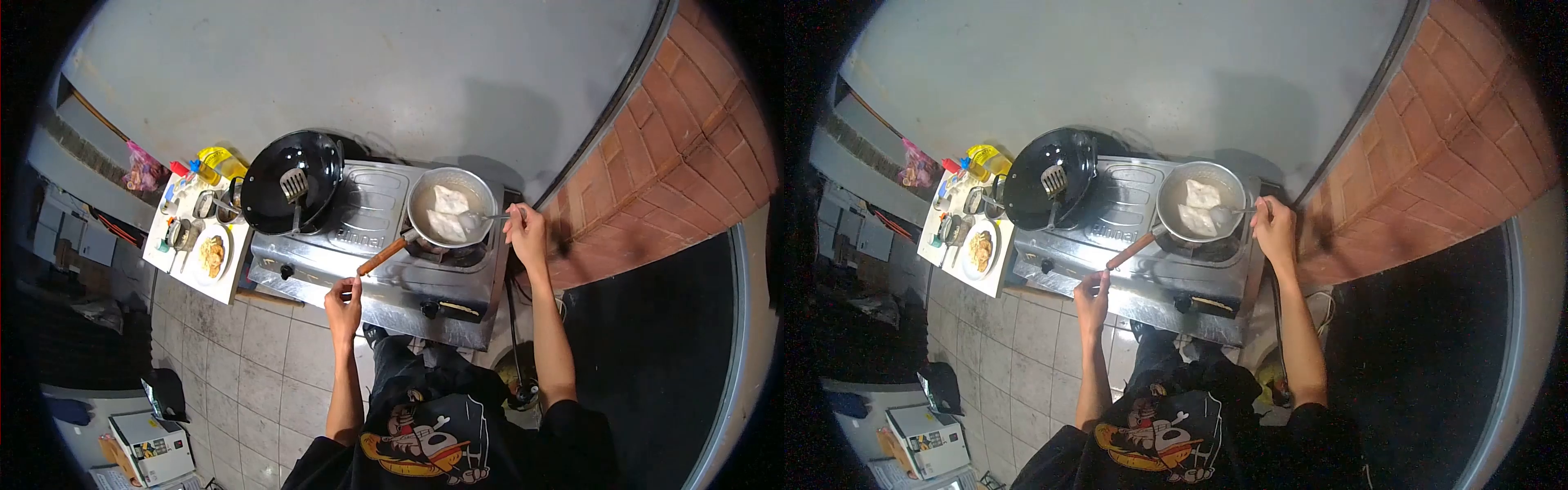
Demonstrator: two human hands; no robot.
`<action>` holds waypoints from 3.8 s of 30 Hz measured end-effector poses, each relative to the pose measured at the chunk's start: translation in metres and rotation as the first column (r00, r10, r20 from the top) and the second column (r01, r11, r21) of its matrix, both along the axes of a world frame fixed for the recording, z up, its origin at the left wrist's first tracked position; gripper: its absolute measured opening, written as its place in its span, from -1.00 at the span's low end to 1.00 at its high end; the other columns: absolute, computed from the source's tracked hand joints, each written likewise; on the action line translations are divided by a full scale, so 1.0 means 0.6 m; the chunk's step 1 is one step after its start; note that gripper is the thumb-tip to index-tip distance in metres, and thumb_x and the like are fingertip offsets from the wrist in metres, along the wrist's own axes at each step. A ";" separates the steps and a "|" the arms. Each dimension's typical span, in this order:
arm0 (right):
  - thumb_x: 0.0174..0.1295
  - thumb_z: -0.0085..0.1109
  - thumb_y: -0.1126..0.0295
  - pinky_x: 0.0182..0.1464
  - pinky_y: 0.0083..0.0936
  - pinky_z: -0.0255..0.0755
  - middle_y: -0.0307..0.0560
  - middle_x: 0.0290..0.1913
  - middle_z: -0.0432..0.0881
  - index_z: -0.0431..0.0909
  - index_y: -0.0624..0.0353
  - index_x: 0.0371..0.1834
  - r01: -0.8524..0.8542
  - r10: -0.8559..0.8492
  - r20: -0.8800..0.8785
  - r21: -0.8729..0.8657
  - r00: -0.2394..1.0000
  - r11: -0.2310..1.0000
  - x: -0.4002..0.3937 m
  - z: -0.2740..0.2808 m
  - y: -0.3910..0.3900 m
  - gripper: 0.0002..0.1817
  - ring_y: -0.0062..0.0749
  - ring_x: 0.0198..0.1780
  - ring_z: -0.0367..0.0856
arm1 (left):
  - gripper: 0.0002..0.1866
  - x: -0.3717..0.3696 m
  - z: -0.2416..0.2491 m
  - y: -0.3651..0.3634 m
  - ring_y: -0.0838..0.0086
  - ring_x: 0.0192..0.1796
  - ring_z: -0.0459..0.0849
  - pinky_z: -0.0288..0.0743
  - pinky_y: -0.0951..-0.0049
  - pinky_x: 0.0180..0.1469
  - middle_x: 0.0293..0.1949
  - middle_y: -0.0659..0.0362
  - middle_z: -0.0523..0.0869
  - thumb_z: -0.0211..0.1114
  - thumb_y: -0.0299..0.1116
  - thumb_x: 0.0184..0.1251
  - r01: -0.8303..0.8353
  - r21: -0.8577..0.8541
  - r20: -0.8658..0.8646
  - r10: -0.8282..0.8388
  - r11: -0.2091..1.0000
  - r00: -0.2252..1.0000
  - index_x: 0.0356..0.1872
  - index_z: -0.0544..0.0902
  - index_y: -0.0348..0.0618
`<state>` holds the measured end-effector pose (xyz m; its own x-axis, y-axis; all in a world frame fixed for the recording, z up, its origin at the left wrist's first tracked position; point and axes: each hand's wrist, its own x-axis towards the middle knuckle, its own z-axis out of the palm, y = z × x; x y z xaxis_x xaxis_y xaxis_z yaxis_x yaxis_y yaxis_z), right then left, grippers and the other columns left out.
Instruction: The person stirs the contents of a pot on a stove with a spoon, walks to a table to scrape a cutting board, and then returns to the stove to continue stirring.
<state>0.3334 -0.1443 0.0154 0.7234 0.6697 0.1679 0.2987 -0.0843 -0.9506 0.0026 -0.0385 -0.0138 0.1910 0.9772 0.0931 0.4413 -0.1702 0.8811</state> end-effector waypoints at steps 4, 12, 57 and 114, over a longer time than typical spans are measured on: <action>0.33 -0.06 0.38 -0.62 -0.60 0.28 -0.23 -0.70 0.48 0.50 0.31 -0.45 0.002 -0.002 -0.014 0.006 1.000 1.000 -0.003 -0.001 0.003 -0.74 -0.61 -0.71 0.44 | -0.67 -0.005 0.003 0.002 0.45 -0.42 0.65 0.49 0.47 -0.36 -0.49 0.05 0.68 0.26 -0.22 0.27 -0.003 0.002 -0.041 0.003 1.000 0.999 -0.31 0.64 -0.39; 0.34 -0.06 0.38 -0.64 -0.62 0.26 -0.22 -0.68 0.49 0.53 0.32 -0.37 -0.016 0.018 -0.033 0.059 0.999 0.998 -0.010 0.010 -0.002 -0.75 -0.65 -0.72 0.40 | -0.68 -0.009 0.008 0.000 0.47 -0.42 0.63 0.48 0.48 -0.36 -0.48 0.06 0.67 0.25 -0.23 0.28 0.002 -0.031 -0.032 -0.003 1.000 0.999 -0.28 0.64 -0.38; 0.42 -0.17 0.36 -0.47 -0.69 0.31 -0.18 -0.50 0.53 0.48 0.36 -0.13 0.076 -0.061 -0.076 0.221 0.995 0.972 -0.104 0.015 -0.065 -0.73 -0.64 -0.52 0.47 | -0.69 -0.011 -0.010 0.025 0.59 -0.51 0.54 0.45 0.57 -0.38 -0.58 0.21 0.60 0.45 -0.25 0.07 0.210 -0.043 0.018 -0.209 0.977 0.978 -0.42 0.61 -0.33; 0.44 -0.20 0.29 -0.36 -0.68 0.42 -0.02 -0.11 0.60 0.34 0.35 0.21 0.643 -0.567 -0.304 0.313 0.765 0.699 -0.414 -0.002 0.013 -0.59 -0.58 -0.40 0.55 | -0.82 -0.031 -0.022 0.164 0.65 -0.57 0.50 0.37 0.61 -0.48 -0.60 0.24 0.57 0.33 -0.38 0.19 0.766 0.040 0.152 -0.761 0.642 0.630 -0.42 0.61 -0.34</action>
